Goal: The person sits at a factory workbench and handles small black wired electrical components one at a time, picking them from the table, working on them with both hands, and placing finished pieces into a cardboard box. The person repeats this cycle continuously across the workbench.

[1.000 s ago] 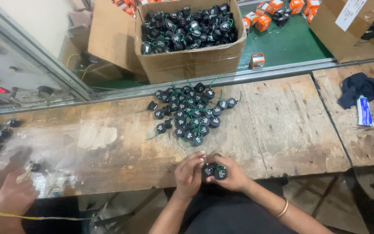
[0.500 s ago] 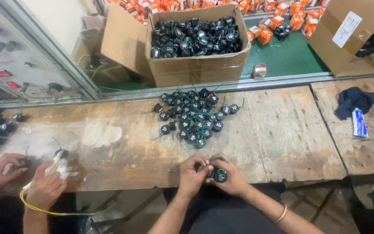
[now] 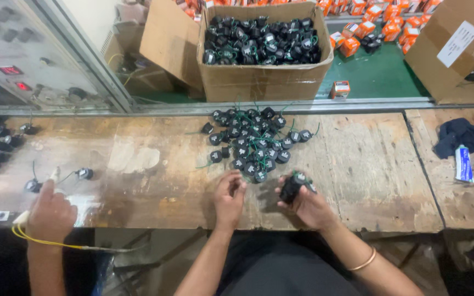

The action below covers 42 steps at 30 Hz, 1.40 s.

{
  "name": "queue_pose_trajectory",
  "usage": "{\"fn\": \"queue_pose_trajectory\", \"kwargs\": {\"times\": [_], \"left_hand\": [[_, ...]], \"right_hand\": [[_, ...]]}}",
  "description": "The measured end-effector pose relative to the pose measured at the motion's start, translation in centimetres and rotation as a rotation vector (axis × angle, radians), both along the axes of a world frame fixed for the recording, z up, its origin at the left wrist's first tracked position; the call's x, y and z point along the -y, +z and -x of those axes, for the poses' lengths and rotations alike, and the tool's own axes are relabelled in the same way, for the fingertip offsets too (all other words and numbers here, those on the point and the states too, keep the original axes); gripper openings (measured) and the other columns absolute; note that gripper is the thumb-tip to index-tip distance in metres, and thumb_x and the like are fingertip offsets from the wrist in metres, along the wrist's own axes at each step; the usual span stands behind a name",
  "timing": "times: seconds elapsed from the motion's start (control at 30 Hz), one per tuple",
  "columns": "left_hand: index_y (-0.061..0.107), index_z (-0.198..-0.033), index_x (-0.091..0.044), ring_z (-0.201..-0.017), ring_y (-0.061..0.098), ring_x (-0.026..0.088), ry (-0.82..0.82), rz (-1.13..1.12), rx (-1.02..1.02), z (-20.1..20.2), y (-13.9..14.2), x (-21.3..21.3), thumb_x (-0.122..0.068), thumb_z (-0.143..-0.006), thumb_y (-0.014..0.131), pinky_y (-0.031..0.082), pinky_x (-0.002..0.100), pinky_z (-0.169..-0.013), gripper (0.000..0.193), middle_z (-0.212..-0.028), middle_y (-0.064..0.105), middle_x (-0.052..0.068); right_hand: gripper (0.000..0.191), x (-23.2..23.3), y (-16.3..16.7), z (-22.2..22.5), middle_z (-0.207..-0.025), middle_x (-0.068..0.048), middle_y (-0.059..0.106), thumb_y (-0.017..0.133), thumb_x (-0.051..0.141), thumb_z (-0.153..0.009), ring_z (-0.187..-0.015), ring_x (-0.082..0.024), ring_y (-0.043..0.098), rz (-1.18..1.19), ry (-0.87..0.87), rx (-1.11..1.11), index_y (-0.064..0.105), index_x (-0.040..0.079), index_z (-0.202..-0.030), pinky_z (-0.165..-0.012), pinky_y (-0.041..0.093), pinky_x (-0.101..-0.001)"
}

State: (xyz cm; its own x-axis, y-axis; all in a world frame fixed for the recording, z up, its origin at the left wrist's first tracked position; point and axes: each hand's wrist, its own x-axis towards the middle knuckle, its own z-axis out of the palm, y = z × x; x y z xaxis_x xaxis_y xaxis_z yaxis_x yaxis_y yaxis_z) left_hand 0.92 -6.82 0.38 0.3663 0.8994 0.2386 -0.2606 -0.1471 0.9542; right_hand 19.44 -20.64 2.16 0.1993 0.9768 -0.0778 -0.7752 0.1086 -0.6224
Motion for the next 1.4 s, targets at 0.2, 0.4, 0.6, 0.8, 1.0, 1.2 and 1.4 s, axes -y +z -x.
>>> {"fn": "queue_pose_trajectory", "kwargs": {"times": [0.2, 0.4, 0.6, 0.8, 1.0, 1.2, 1.4], "left_hand": [[0.069, -0.11, -0.003, -0.122, 0.06, 0.026, 0.119, -0.285, -0.266, 0.0, 0.1, -0.7, -0.002, -0.083, 0.076, 0.05, 0.035, -0.099, 0.028, -0.132, 0.062, 0.011], [0.07, -0.108, -0.007, -0.119, 0.062, 0.027, 0.057, -0.155, -0.356, 0.1, 1.1, -0.7, -0.006, -0.079, 0.077, 0.054, 0.037, -0.086, 0.03, -0.13, 0.063, 0.009], [0.071, -0.105, -0.005, -0.124, 0.061, 0.032, 0.112, -0.345, -0.343, -0.4, 0.4, -0.7, -0.004, -0.079, 0.079, 0.049, 0.04, -0.103, 0.028, -0.131, 0.065, 0.011], [0.069, -0.118, -0.005, -0.137, 0.05, 0.038, 0.094, -0.452, -0.4, -0.6, 0.3, -0.9, 0.0, -0.083, 0.071, 0.039, 0.045, -0.115, 0.035, -0.142, 0.059, 0.016], [0.069, -0.124, -0.006, -0.141, 0.04, 0.042, 0.052, -0.635, -0.594, -0.8, 1.5, 0.1, 0.002, -0.08, 0.066, 0.036, 0.049, -0.116, 0.044, -0.148, 0.055, 0.018], [0.076, -0.108, -0.006, -0.139, 0.048, 0.039, 0.096, -0.525, -0.44, -0.9, 0.9, -0.1, 0.005, -0.081, 0.066, 0.041, 0.046, -0.113, 0.03, -0.139, 0.064, 0.016], [0.078, -0.102, -0.008, -0.117, 0.065, 0.033, 0.134, -0.292, -0.268, -1.3, -0.8, -0.9, 0.012, -0.076, 0.057, 0.055, 0.04, -0.093, 0.04, -0.12, 0.067, 0.013]], "right_hand": [[0.041, -4.1, 4.4, -3.1, -0.118, -0.013, 0.063, 0.082, 0.006, -0.095, -0.114, -0.029, 0.065, -0.356, -0.091, 0.405, 0.056, 0.006, -0.127, -0.093, 0.06, -0.0431], [0.053, -17.1, 12.3, -10.7, -0.125, -0.008, 0.059, 0.081, -0.003, -0.091, -0.115, -0.023, 0.067, -0.321, -0.448, 0.825, 0.051, 0.009, -0.134, -0.089, 0.062, -0.0378], [0.087, -25.4, 16.5, -14.7, -0.133, -0.017, 0.055, 0.091, -0.004, -0.07, -0.124, -0.035, 0.056, -0.416, -0.913, 1.615, 0.048, -0.002, -0.145, -0.109, 0.042, -0.0422], [0.028, -24.0, 16.7, -13.9, -0.115, -0.011, 0.076, 0.076, 0.0, -0.086, -0.113, -0.02, 0.072, -0.23, -0.592, 1.714, 0.075, 0.006, -0.113, -0.101, 0.054, -0.0344], [0.039, -23.4, 17.2, -12.0, -0.119, -0.014, 0.073, 0.053, -0.018, -0.075, -0.116, -0.032, 0.069, -0.362, -0.548, 1.873, 0.073, 0.002, -0.102, -0.096, 0.056, -0.038], [0.034, -24.3, 18.3, -12.3, -0.129, -0.025, 0.065, 0.066, -0.014, -0.075, -0.116, -0.041, 0.062, -0.242, -0.883, 1.85, 0.076, 0.002, -0.104, -0.097, 0.051, -0.0427], [0.021, -21.8, 16.6, -8.2, -0.135, -0.012, 0.066, 0.063, -0.006, -0.091, -0.125, -0.022, 0.064, -0.322, -0.637, 1.342, 0.069, 0.003, -0.108, -0.107, 0.051, -0.0348]]}}
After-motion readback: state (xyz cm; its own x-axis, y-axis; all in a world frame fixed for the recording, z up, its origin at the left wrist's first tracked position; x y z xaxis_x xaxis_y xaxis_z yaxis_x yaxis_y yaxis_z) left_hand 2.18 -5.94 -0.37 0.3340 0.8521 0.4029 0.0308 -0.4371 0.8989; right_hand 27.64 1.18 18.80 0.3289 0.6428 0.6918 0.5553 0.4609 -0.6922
